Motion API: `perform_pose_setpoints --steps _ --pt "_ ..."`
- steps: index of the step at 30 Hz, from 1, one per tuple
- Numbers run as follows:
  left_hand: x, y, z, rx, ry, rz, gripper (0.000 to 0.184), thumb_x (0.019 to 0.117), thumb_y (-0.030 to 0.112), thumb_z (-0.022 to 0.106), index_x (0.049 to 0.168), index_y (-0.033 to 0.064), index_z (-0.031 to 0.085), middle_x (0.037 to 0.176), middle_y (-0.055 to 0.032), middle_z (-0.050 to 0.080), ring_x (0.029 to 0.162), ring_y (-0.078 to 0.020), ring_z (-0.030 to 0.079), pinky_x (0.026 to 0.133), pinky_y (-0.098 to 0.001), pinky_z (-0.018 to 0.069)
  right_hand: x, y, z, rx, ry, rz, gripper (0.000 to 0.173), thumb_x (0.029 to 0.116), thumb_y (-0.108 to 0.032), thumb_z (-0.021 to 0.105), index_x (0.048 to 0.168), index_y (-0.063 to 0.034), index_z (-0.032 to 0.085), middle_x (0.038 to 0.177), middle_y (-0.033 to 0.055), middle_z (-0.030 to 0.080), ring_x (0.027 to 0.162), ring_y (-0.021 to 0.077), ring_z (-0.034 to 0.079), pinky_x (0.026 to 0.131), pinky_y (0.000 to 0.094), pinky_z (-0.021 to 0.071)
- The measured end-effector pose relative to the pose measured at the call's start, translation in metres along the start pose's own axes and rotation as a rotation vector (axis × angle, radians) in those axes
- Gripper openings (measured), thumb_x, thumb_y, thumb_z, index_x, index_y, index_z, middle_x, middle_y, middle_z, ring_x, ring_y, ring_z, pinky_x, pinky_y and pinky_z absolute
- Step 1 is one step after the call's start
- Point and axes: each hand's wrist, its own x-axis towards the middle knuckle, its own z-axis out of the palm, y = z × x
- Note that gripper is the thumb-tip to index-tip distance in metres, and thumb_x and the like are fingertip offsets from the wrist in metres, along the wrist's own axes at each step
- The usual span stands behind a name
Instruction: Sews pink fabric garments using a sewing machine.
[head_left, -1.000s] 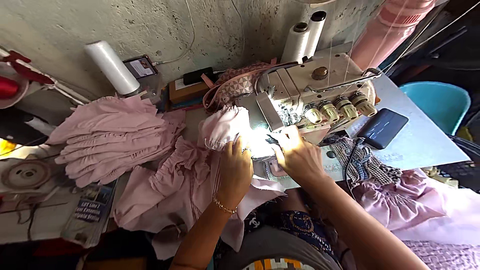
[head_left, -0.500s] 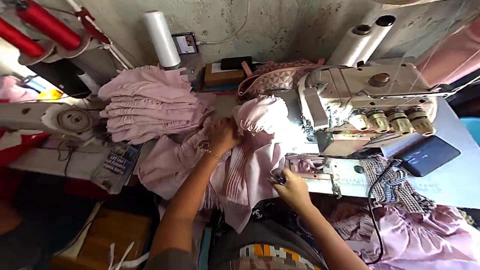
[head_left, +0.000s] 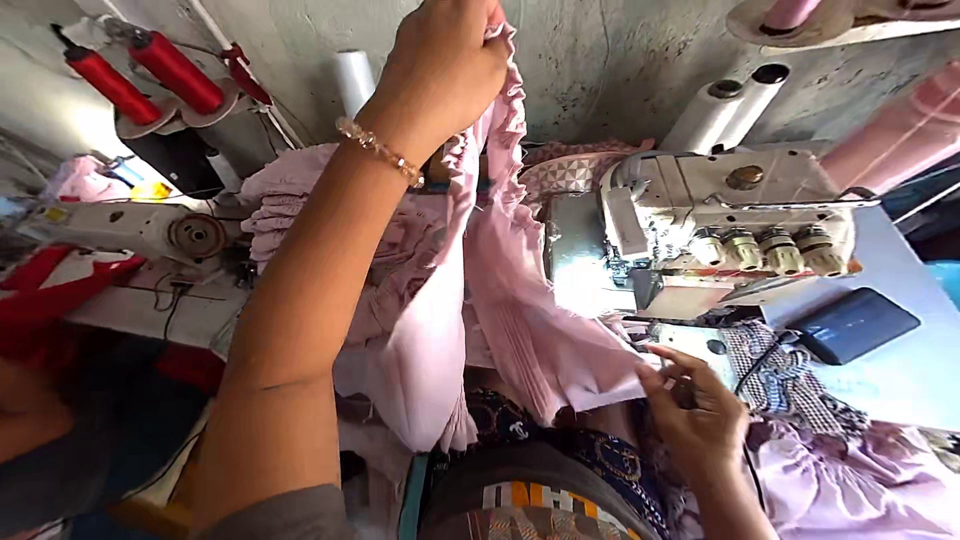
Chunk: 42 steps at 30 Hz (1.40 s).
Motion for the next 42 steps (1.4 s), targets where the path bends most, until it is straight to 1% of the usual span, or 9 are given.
perform_pose_setpoints --steps 3,7,11,17,23,28,32,35,42 --pt "0.005 0.03 0.006 0.044 -0.066 0.015 0.033 0.1056 0.018 0.045 0.129 0.0032 0.064 0.12 -0.0195 0.068 0.118 -0.0318 0.062 0.101 -0.0531 0.0455 0.015 -0.051 0.033 0.205 -0.105 -0.196 0.03 0.0971 -0.021 0.064 0.117 0.0015 0.068 0.091 0.0078 0.069 0.072 0.0017 0.06 0.064 0.0151 0.0508" --pt "0.001 0.048 0.018 0.09 -0.111 0.02 0.03 0.105 0.018 0.047 0.121 0.0013 0.066 0.112 -0.0207 0.069 0.112 -0.0358 0.065 0.094 -0.0576 0.0476 0.034 -0.101 0.071 -0.092 -0.152 -0.302 0.069 0.0884 -0.051 0.069 0.135 -0.0003 0.062 0.097 0.0174 0.071 0.057 0.0242 0.064 0.042 0.0386 0.0476" --pt "-0.013 0.049 0.008 0.162 -0.155 -0.029 0.033 0.1075 0.022 0.042 0.118 0.0022 0.067 0.108 -0.0199 0.069 0.103 -0.0354 0.067 0.087 -0.0581 0.049 0.047 -0.065 0.089 -0.192 -0.286 -0.011 0.062 0.0863 -0.011 0.072 0.144 0.0016 0.052 0.097 0.0246 0.072 0.062 0.0409 0.069 0.054 0.0579 0.0539" --pt "-0.079 -0.032 -0.007 0.02 -0.395 -0.114 0.031 0.1005 0.021 0.06 0.127 0.0055 0.064 0.099 -0.0211 0.068 0.086 -0.0372 0.066 0.077 -0.0627 0.0519 0.027 -0.02 -0.038 0.675 -0.669 0.09 0.039 0.0908 -0.022 0.072 0.128 -0.0264 0.059 0.11 -0.017 0.069 0.084 -0.0087 0.064 0.071 0.0115 0.0556" --pt "-0.149 -0.102 0.171 -0.012 -0.635 -0.241 0.056 0.0899 0.02 0.076 0.139 0.0003 0.057 0.126 -0.0263 0.066 0.117 -0.0452 0.063 0.097 -0.0683 0.0467 0.002 0.044 0.001 -0.021 -0.763 0.456 0.052 0.0841 -0.006 0.075 0.131 0.003 0.054 0.094 0.0214 0.07 0.086 0.0392 0.069 0.08 0.0621 0.0535" --pt "-0.154 -0.068 0.169 0.083 -0.32 -0.043 0.103 0.0727 0.016 0.089 0.159 0.0075 0.034 0.151 -0.0286 0.045 0.136 -0.05 0.046 0.103 -0.0699 0.0383 -0.009 0.042 0.015 -0.084 -0.656 0.469 0.052 0.0844 -0.015 0.074 0.131 -0.0001 0.056 0.098 0.02 0.07 0.086 0.0394 0.069 0.076 0.0632 0.0527" --pt "-0.156 -0.049 0.208 0.003 -0.236 0.454 0.044 0.0863 0.006 0.074 0.129 0.0167 0.071 0.147 -0.0192 0.056 0.142 -0.0444 0.045 0.114 -0.0706 0.0284 -0.002 0.026 0.026 -0.068 -0.36 0.199 0.033 0.0901 -0.027 0.067 0.111 -0.0017 0.072 0.106 0.0169 0.07 0.085 0.0269 0.066 0.071 0.0461 0.0541" --pt "-0.146 -0.058 0.236 -0.159 -0.207 0.6 0.016 0.0915 0.007 0.063 0.094 0.0111 0.079 0.106 -0.0076 0.076 0.108 -0.0285 0.069 0.107 -0.0564 0.0428 0.012 0.013 0.041 -0.076 -0.319 0.08 0.025 0.0941 -0.024 0.065 0.106 -0.0051 0.075 0.105 0.0127 0.073 0.085 0.0224 0.07 0.07 0.0423 0.0574" --pt "-0.121 -0.051 0.219 -0.512 -0.502 0.303 0.021 0.0913 0.006 0.065 0.111 0.002 0.072 0.093 -0.0106 0.074 0.085 -0.0213 0.069 0.082 -0.0461 0.0532 0.013 0.007 0.049 -0.11 -0.451 0.193 0.027 0.0877 -0.018 0.073 0.11 -0.0017 0.07 0.08 0.0126 0.068 0.067 0.0296 0.065 0.062 0.0522 0.0524"
